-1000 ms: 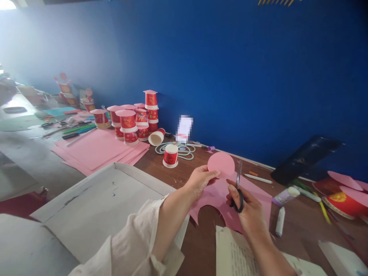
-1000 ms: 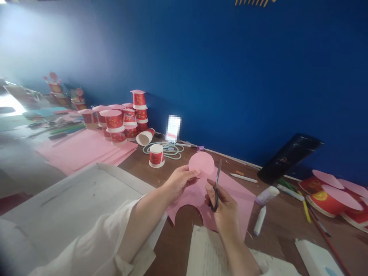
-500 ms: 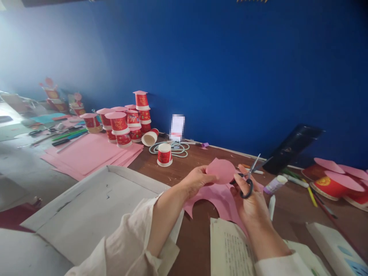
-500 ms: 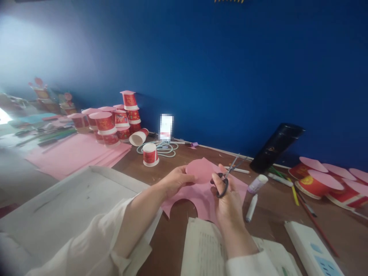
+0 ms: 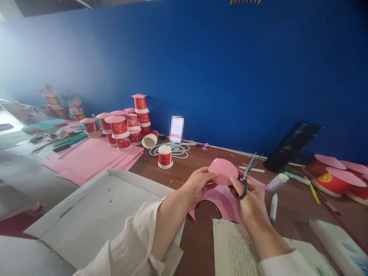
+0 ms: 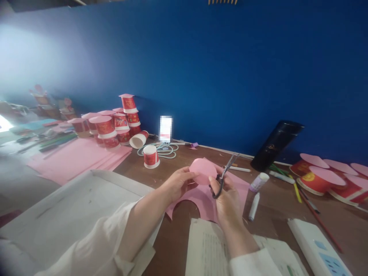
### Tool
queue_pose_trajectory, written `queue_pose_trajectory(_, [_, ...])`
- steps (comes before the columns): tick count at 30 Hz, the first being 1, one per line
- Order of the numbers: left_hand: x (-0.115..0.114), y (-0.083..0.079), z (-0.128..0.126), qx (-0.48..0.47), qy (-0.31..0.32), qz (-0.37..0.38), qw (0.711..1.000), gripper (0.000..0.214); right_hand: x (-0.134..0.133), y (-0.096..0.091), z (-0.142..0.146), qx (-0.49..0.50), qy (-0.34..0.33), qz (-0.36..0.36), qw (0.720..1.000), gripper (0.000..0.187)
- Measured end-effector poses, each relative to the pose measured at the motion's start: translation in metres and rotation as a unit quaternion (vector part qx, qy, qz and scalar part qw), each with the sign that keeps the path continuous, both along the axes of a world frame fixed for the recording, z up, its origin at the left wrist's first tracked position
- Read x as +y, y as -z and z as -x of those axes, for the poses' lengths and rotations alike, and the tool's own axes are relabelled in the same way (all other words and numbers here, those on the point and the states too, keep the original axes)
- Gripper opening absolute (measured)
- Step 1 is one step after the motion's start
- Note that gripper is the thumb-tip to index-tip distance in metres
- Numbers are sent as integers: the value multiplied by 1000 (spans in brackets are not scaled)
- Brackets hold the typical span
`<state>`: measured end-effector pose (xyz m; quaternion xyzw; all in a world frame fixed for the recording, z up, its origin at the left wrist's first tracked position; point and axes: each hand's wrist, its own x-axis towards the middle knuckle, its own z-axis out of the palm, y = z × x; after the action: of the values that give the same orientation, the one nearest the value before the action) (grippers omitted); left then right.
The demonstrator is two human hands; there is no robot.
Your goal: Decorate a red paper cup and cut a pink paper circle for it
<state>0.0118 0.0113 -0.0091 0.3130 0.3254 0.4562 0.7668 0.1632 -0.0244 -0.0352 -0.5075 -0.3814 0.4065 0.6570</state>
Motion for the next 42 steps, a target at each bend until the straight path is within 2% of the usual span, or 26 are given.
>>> queue_pose_trajectory(4, [-5,-1,-6,-60,-12,41,997,43,1,5,2,-1,4,18,1000,57])
queue_pose_trajectory(9, [-8,-1,-11,-106,-59,80,989,40,-3,6,10,-31,-18,23,999,51])
queue_pose_trajectory(15, [-10,-3,-13,-118,-51,53,990,38,-8,-2,17,-94,-55,49,993,42])
queue_pose_trajectory(21, [-12,-3,-13,-101,-41,30,994,37,-9,-3,16,-90,-65,46,993,46])
queue_pose_trajectory(28, [5,-8,4,-101,-101,0,990,33,-17,-11,19,-62,-154,116,979,51])
queue_pose_trajectory(32, [9,-8,6,-106,-114,-3,988,33,-20,-15,19,-64,-164,103,979,64])
queue_pose_trajectory(38, [7,-10,6,-107,-114,-8,988,31,-16,-7,12,-111,-160,81,978,65])
queue_pose_trajectory(42, [6,-13,7,-106,-108,-18,988,31,-15,-9,10,-140,-150,86,975,69])
